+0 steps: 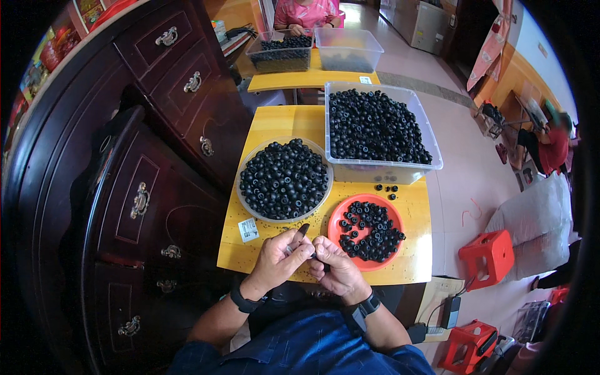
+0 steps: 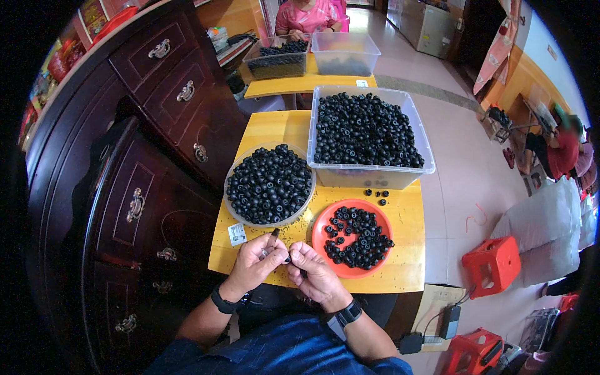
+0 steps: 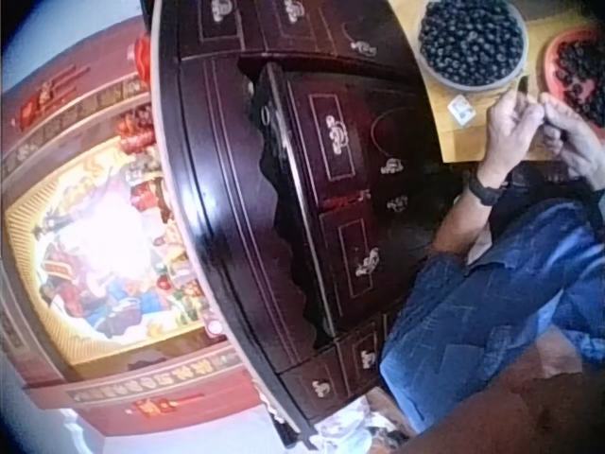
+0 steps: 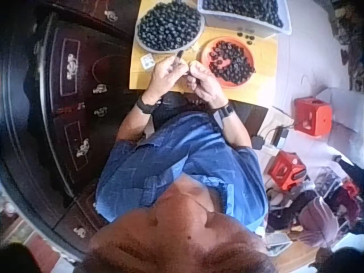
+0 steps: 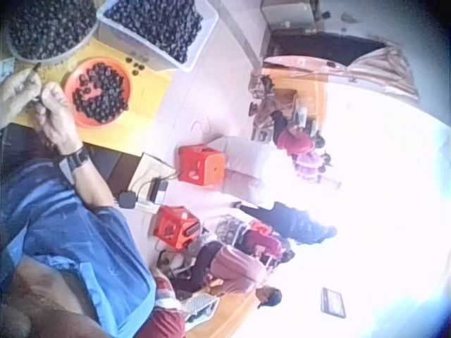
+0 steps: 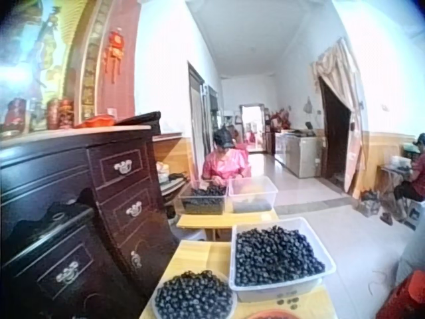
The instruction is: Sorting and processing small black spherical objects using hands and a small tool to place them into containers.
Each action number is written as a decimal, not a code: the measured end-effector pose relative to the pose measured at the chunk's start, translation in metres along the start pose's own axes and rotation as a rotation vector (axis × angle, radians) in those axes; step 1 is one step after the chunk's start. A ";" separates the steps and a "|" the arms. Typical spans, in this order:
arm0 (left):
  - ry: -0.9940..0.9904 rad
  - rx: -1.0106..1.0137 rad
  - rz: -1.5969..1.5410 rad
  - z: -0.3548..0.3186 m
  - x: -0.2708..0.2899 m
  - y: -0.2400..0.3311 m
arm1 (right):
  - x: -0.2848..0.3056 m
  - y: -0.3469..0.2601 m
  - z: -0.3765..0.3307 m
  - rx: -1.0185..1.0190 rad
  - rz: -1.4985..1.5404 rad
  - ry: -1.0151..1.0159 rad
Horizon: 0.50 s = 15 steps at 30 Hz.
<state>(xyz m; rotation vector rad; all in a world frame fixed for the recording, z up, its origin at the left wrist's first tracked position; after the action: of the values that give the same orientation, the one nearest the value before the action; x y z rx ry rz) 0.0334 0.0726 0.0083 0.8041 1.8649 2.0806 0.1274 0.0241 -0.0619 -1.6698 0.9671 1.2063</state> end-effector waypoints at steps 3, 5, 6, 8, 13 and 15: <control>0.128 0.006 -0.043 -0.003 0.010 -0.004 | 0.000 -0.009 0.005 0.041 -0.109 0.047; 0.160 0.024 -0.022 -0.009 0.018 -0.009 | -0.002 -0.026 0.011 0.134 -0.275 0.102; 0.190 0.046 0.002 -0.012 0.024 -0.013 | -0.006 -0.032 0.015 0.135 -0.281 0.103; 0.209 0.035 0.013 -0.016 0.028 -0.015 | -0.019 -0.056 0.021 0.255 -0.463 0.135; 0.201 0.056 0.059 -0.026 0.032 -0.014 | -0.040 -0.092 0.053 0.408 -0.748 0.189; 0.193 0.053 0.031 -0.027 0.031 -0.018 | -0.055 -0.105 0.066 0.680 -1.229 0.154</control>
<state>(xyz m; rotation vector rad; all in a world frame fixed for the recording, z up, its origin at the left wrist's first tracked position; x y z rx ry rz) -0.0095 0.0687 -0.0027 0.6688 2.0244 2.2062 0.1897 0.1286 -0.0015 -1.3595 0.2114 -0.0831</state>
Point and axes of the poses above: each hand's wrist, its own z-axis towards the middle knuckle, its own x-axis out of the back of the hand, y = z × x, the point moved 8 cm from there along z, towards the middle knuckle, and after that the axes turned 8 degrees about z, right-handed, at the moved point
